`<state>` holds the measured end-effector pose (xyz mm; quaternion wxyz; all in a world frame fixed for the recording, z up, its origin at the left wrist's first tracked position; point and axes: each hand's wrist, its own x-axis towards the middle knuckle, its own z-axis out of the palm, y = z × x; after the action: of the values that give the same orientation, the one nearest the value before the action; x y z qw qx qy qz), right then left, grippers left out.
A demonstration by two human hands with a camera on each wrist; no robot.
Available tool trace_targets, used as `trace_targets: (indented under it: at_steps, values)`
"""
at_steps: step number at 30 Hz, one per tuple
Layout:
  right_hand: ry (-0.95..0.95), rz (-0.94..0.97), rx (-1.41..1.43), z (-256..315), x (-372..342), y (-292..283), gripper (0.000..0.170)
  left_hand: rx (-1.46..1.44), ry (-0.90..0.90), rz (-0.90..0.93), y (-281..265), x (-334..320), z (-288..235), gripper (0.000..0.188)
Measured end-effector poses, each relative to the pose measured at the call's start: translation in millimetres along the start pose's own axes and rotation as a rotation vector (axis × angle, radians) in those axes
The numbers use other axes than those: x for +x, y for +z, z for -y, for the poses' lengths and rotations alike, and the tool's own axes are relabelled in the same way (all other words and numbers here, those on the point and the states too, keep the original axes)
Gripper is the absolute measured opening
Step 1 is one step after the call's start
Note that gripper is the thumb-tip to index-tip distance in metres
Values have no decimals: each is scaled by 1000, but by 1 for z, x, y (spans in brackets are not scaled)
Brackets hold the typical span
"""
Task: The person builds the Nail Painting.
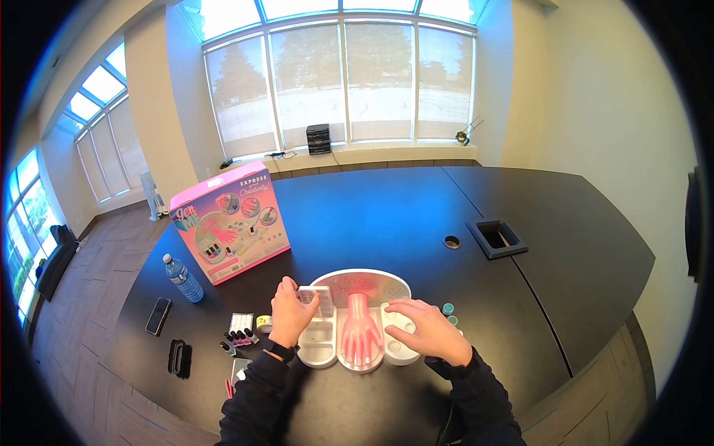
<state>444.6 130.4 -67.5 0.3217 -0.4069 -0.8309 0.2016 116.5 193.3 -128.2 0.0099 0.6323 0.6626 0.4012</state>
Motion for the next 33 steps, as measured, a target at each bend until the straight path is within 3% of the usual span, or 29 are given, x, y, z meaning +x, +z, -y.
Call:
trace_targets:
  at_steps: [2, 4, 12, 17, 24, 31, 33]
  values:
    - [3, 2, -2, 0, 0, 0, 44, -4, -18, 22, 2, -1, 2, 52]
    - [5, 3, -2, 0, 0, 0, 44, 38, 82, -104, 9, -2, 10, 54]
    - [-14, -6, -8, 1, 0, 0, 43, 63, 57, -73, -1, -5, 12, 59]
    - [-38, -22, -26, -2, 0, 0, 42, 119, 85, -42, -35, -6, 3, 60]
    - [-43, -34, -5, -3, 0, 1, 41, 278, -59, -36, -75, 12, 38, 49]
    - [-51, -40, -17, -2, 0, 0, 41, 444, -241, 134, -103, 32, 93, 51]
    - [-56, -41, -15, -4, 0, 0, 41, 527, -368, 291, -109, 38, 101, 56]
